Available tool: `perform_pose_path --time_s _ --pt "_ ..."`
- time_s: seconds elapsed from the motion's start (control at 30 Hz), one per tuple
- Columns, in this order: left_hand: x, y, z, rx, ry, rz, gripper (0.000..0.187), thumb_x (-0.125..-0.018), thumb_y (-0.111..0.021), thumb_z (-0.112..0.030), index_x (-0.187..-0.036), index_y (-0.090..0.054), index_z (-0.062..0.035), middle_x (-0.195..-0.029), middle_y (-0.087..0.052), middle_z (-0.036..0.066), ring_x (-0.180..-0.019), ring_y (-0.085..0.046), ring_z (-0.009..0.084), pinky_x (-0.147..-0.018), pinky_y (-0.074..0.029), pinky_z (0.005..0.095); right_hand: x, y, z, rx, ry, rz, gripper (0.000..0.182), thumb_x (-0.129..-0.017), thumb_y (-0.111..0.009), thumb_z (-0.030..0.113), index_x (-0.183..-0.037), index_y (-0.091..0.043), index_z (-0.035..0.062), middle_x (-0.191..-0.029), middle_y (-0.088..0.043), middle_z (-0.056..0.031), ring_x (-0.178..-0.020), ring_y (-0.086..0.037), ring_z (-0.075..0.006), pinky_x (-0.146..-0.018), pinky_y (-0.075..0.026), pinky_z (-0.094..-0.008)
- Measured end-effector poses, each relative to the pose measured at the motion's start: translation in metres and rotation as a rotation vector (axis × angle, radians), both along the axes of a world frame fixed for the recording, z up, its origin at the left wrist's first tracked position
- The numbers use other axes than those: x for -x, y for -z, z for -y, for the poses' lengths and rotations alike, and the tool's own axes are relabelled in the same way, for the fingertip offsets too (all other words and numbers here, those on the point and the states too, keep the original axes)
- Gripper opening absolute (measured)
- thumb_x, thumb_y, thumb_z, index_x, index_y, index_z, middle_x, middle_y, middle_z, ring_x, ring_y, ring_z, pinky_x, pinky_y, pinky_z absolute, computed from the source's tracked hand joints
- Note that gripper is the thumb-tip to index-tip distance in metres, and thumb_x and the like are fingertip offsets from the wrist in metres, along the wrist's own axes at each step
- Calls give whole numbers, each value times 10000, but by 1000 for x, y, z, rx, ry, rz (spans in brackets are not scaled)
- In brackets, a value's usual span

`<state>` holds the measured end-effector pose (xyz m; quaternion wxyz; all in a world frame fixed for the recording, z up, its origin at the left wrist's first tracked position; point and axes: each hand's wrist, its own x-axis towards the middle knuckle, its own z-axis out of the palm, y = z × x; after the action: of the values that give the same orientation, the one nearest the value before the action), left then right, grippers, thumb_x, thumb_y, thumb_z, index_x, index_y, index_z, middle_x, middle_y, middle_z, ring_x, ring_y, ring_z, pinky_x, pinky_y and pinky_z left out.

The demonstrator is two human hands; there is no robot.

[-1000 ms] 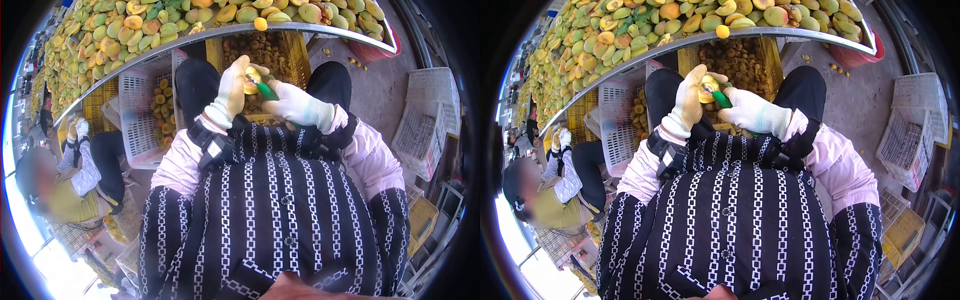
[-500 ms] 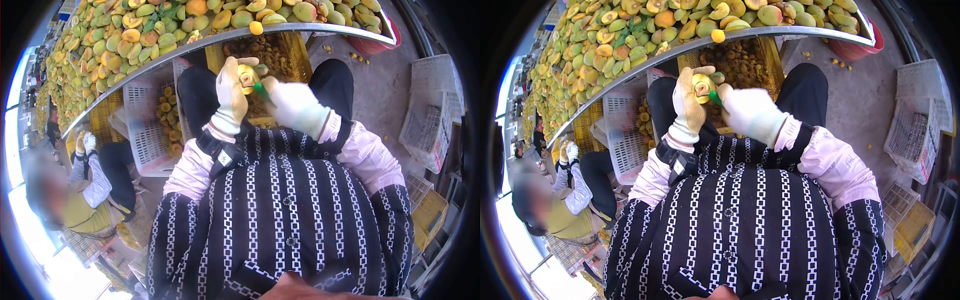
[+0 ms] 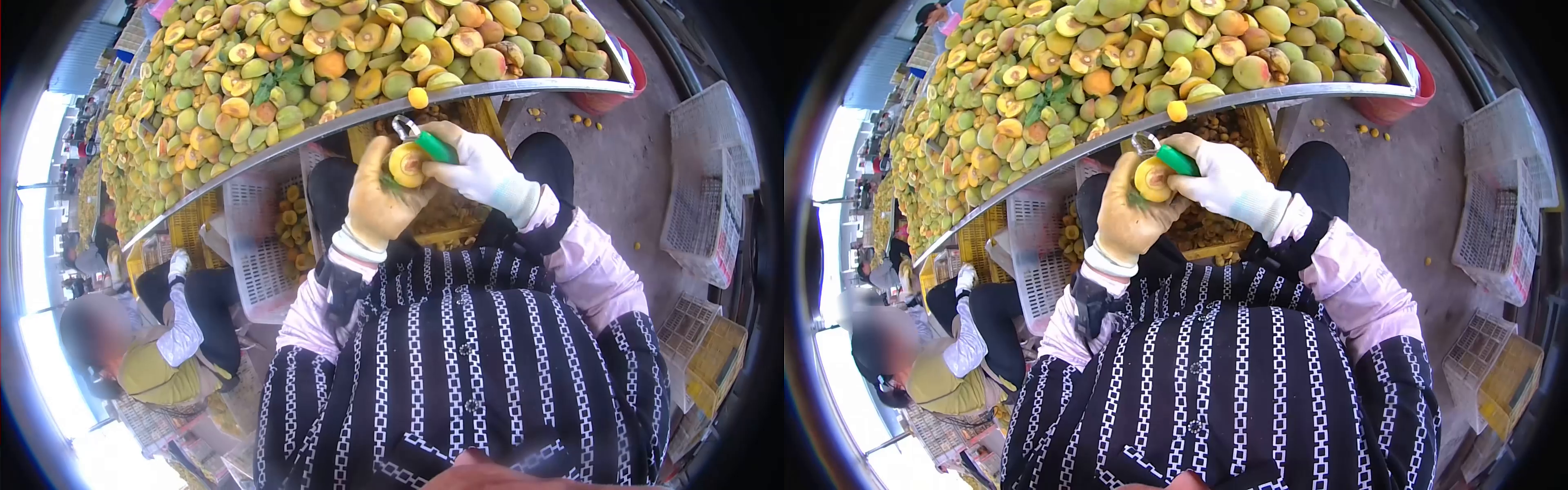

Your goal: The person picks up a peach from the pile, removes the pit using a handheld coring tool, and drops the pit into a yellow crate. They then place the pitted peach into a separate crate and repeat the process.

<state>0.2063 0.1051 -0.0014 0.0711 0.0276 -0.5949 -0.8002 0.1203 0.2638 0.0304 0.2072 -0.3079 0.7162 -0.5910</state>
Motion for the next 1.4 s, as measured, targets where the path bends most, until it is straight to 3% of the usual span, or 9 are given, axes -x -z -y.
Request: perform_pose_path --time_s 0.07,0.1,0.23,0.33,0.37,0.47,0.6,0.97,1.4 --pt "0 7 -1 -422 63 140 382 -1005 -392 -262 -1262 -438 16 -1267 -514 160 -1145 -531 280 -1042 -415 431 2 -6 4 -155 26 -420 463 -821 -685 257 -1234 -545 101 -936 -669 -154 -848 -665 -305 -730 -521 -344" --pt "0 9 0 -1127 250 70 387 -994 -414 -273 -1237 -475 23 -1233 -540 173 -1131 -540 297 -1025 -437 444 1 -10 6 -105 57 -417 456 -843 -667 262 -1243 -535 88 -969 -649 -197 -895 -634 -369 -741 -518 -376" --pt "-4 -19 -18 -1326 -147 233 422 -967 -461 -328 -1222 -542 0 -1170 -590 163 -1110 -564 298 -986 -468 447 -6 -23 -11 -94 201 -411 419 -865 -640 247 -1227 -527 70 -968 -652 -188 -852 -646 -373 -729 -525 -399" --pt "5 14 -31 -708 -347 76 440 -972 -456 -365 -1253 -542 -38 -1198 -594 140 -1127 -564 288 -955 -486 438 -30 -22 -26 -231 199 -438 383 -851 -648 200 -1185 -530 52 -978 -650 -188 -824 -649 -374 -705 -529 -397" --pt "-1 -11 -20 -1066 -5 84 453 -980 -440 -402 -1268 -545 -69 -1223 -596 126 -1118 -574 280 -934 -496 419 -38 -30 -29 -254 148 -373 363 -829 -655 148 -1153 -530 41 -964 -648 -185 -813 -648 -375 -702 -529 -397" --pt "2 -14 -23 -1093 21 75 467 -988 -422 -416 -1278 -536 -68 -1236 -593 133 -1113 -578 284 -931 -500 405 -43 -22 -32 -253 135 -739 375 -801 -695 147 -1135 -548 60 -766 -612 -125 -636 -635 -309 -544 -504 -376" --pt "-1 -22 -37 -697 -209 80 468 -1004 -388 -399 -1252 -524 -26 -1221 -585 156 -1093 -583 259 -964 -467 387 -43 -19 -29 -222 161 -843 367 -792 -709 163 -1112 -558 67 -703 -590 -91 -562 -615 -270 -483 -480 -361" --pt "-5 -35 -47 -630 -290 39 469 -1019 -321 -396 -1245 -505 -29 -1232 -583 168 -1080 -589 277 -937 -480 384 -50 -18 -20 -484 103 -823 191 -823 -640 168 -929 -512 76 -674 -593 -90 -529 -614 -288 -462 -480 -384" --pt "-10 -35 -45 -363 -295 89 476 -1012 -348 -418 -1109 -544 5 -1064 -637 169 -922 -642 267 -835 -528 374 -43 -12 -24 -509 -97 -611 234 -818 -612 132 -1000 -513 24 -669 -625 -144 -595 -637 -336 -516 -507 -422"
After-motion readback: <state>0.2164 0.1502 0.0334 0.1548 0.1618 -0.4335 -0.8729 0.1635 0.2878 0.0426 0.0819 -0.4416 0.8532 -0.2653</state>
